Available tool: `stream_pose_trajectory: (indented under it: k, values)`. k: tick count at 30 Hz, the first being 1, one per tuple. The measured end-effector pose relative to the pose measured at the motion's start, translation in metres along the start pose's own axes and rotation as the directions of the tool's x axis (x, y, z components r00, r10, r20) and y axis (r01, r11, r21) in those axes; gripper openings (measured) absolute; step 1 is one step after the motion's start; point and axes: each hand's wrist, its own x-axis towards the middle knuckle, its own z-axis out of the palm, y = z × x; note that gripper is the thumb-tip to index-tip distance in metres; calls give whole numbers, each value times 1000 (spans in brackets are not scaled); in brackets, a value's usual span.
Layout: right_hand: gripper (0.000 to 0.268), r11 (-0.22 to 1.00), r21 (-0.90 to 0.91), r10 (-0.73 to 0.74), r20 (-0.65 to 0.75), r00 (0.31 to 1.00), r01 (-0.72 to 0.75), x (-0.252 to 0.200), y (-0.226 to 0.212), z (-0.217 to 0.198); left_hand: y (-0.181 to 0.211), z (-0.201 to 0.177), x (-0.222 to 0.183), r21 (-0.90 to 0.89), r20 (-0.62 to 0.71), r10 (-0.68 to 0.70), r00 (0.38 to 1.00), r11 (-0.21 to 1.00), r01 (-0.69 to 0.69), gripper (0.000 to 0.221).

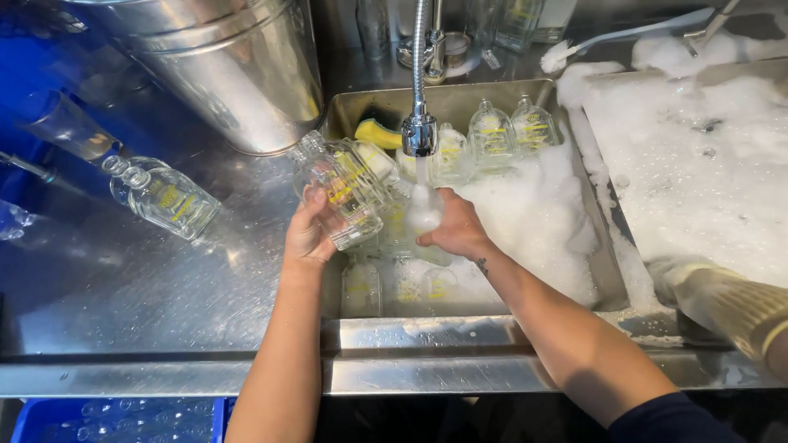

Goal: Rinsing glass bottles under a faucet and placing them into a sink for cleaning

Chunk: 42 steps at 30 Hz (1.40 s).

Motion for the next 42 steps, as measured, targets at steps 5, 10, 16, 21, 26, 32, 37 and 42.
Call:
stream_pose_trajectory:
  k: [5, 10, 16, 21, 26, 32, 37, 42]
  values:
    - [88, 999, 26, 23, -2, 1000, -23, -3, -2, 0, 13, 44, -17, -126, -16, 87, 996, 988, -89, 12]
    - [94, 998, 51, 39, -21, 999, -38, -1, 1, 0, 13, 33, -8, -147, -45, 97, 994, 984, -102, 35]
    - [92, 996, 90, 29, -27, 999, -27, 2, 8, -1, 12, 30, -7, -156, -7, 131, 991, 979, -131, 33]
    - [85, 879, 476, 20, 32, 999, -33, 15, 28, 6, 21, 21, 0, -194, 72, 185, 980, 967, -168, 46]
    - [123, 543, 824, 89, 133, 987, -160, 89, 78, 43, 34, 23, -10, -226, 123, 222, 967, 955, -191, 61]
    - [126, 511, 845, 9, 176, 984, -155, 78, 47, 54, 43, 28, -9, -158, 175, 283, 943, 954, -256, 52]
    - [69, -25, 992, 175, 126, 976, -124, 66, 43, 42, 35, 56, -35, 19, 152, 326, 933, 943, -333, 6]
    - [71, -198, 980, 271, 66, 960, -12, -6, 20, -35, -18, 16, -7, 553, 80, 192, 978, 808, -204, 110]
